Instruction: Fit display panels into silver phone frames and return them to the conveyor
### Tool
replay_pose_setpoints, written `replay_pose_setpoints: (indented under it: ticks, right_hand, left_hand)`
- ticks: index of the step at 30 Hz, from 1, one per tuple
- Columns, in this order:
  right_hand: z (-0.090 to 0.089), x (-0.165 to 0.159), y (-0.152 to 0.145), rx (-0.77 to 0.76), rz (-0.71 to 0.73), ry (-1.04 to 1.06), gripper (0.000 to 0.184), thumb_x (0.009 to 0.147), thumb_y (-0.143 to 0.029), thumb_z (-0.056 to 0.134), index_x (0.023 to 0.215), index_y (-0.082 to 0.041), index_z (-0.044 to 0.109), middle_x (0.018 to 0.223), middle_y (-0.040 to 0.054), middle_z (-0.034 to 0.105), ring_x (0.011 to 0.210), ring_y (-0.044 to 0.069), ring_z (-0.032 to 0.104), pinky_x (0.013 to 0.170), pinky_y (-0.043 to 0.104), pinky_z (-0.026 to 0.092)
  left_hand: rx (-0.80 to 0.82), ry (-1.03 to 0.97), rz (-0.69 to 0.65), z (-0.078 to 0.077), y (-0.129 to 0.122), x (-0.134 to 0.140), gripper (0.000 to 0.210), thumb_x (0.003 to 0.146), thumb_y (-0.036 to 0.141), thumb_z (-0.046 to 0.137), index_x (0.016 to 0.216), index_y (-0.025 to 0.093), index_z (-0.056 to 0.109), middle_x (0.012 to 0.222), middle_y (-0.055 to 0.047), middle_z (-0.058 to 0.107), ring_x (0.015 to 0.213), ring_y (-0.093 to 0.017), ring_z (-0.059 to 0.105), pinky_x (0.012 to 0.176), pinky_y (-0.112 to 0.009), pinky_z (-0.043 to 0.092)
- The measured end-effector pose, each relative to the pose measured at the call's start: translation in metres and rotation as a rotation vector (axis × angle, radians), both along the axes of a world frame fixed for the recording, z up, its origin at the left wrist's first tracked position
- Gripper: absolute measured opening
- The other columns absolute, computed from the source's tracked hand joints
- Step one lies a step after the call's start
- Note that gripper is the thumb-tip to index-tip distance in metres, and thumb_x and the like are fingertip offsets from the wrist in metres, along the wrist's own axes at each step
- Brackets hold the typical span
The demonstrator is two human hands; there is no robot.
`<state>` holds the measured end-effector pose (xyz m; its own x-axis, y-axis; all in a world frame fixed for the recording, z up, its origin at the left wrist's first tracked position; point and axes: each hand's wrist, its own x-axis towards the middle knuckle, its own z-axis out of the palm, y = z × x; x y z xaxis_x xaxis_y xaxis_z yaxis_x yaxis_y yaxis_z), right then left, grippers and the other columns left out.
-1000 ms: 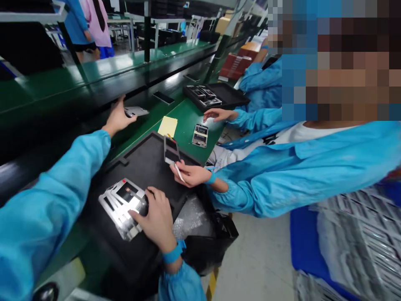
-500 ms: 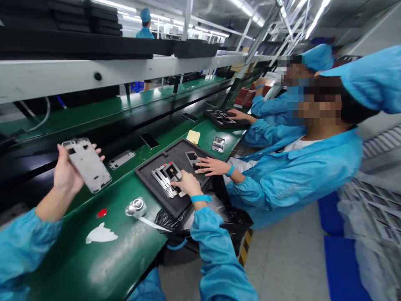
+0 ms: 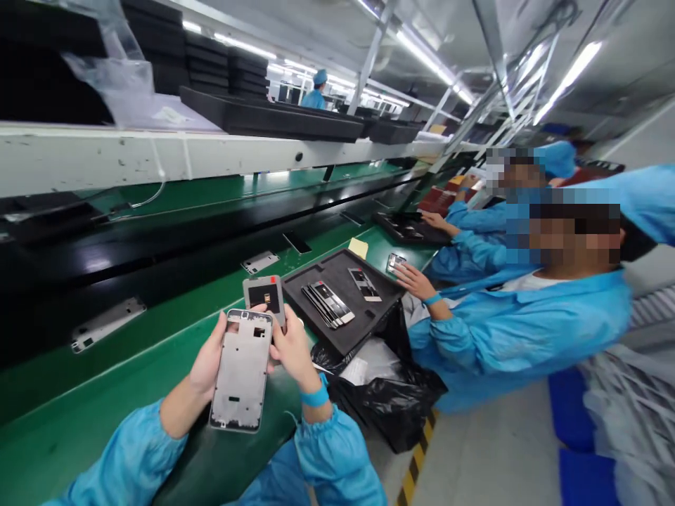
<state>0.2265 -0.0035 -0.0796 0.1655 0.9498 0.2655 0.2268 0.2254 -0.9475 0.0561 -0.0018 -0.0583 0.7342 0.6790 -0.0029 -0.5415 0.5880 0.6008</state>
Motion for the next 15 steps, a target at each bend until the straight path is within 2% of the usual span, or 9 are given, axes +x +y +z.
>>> replay_pose_setpoints:
  ticks: [2,4,5,6,8,10,12,15]
  right_hand:
    - [0.004,-0.007,0.001,0.059,-0.057,0.035,0.057,0.103,-0.075,0.055,0.127,-0.025,0.07,0.121,0.0115,0.08,0.102,0.026,0.078,0.087,0.039,0.067]
    - [0.014,-0.01,0.003,0.099,-0.034,0.079,0.058,0.107,-0.072,0.051,0.143,-0.029,0.064,0.152,0.0126,0.069,0.131,0.029,0.073,0.108,0.046,0.063]
    - [0.021,-0.012,0.004,0.111,-0.009,0.107,0.058,0.107,-0.071,0.051,0.147,-0.03,0.063,0.16,0.0125,0.064,0.139,0.03,0.069,0.113,0.049,0.061]
    - [0.027,-0.016,0.006,0.128,0.009,0.137,0.059,0.107,-0.071,0.052,0.147,-0.029,0.063,0.161,0.0127,0.062,0.142,0.031,0.068,0.116,0.051,0.059]
    - [0.038,-0.027,0.01,0.186,-0.01,0.197,0.057,0.105,-0.07,0.058,0.141,-0.027,0.067,0.155,0.0136,0.068,0.141,0.032,0.069,0.119,0.054,0.057]
    - [0.046,-0.04,0.016,0.264,-0.077,0.245,0.052,0.103,-0.068,0.065,0.132,-0.025,0.071,0.143,0.0132,0.074,0.133,0.031,0.073,0.118,0.055,0.058]
    - [0.051,-0.052,0.021,0.331,-0.145,0.282,0.048,0.101,-0.066,0.069,0.124,-0.025,0.072,0.133,0.0117,0.077,0.125,0.029,0.076,0.112,0.053,0.062]
    - [0.057,-0.061,0.025,0.385,-0.179,0.332,0.038,0.101,-0.061,0.072,0.113,-0.025,0.068,0.122,0.0081,0.077,0.116,0.025,0.077,0.104,0.047,0.064]
  left_hand:
    - [0.086,0.065,0.059,-0.004,0.003,-0.003,0.109,0.097,0.085,0.056,0.176,0.014,0.03,0.096,-0.017,0.084,0.074,-0.029,0.081,0.071,-0.036,0.062]
    - [0.216,0.14,0.153,-0.003,0.007,-0.009,0.11,0.095,0.086,0.059,0.174,0.011,0.037,0.095,-0.017,0.083,0.076,-0.027,0.079,0.073,-0.035,0.061]
    - [0.29,0.178,0.207,-0.002,0.009,-0.011,0.108,0.095,0.085,0.059,0.172,0.011,0.041,0.099,-0.017,0.083,0.08,-0.026,0.079,0.075,-0.035,0.062]
    - [0.368,0.216,0.261,-0.001,0.01,-0.014,0.105,0.096,0.085,0.058,0.17,0.012,0.045,0.108,-0.019,0.083,0.085,-0.027,0.079,0.077,-0.035,0.062]
    - [0.54,0.291,0.356,0.001,0.013,-0.018,0.096,0.1,0.083,0.053,0.168,0.015,0.05,0.139,-0.024,0.073,0.099,-0.028,0.079,0.084,-0.037,0.063]
    - [0.75,0.358,0.416,0.0,0.017,-0.021,0.088,0.105,0.078,0.046,0.169,0.018,0.049,0.17,-0.025,0.048,0.112,-0.03,0.077,0.092,-0.042,0.065]
    - [0.973,0.409,0.45,-0.003,0.021,-0.024,0.082,0.109,0.072,0.042,0.172,0.02,0.043,0.182,-0.023,0.028,0.129,-0.034,0.072,0.106,-0.048,0.062]
    - [1.22,0.477,0.498,-0.006,0.026,-0.029,0.078,0.111,0.065,0.044,0.174,0.018,0.039,0.182,-0.022,0.027,0.159,-0.039,0.047,0.129,-0.056,0.045]
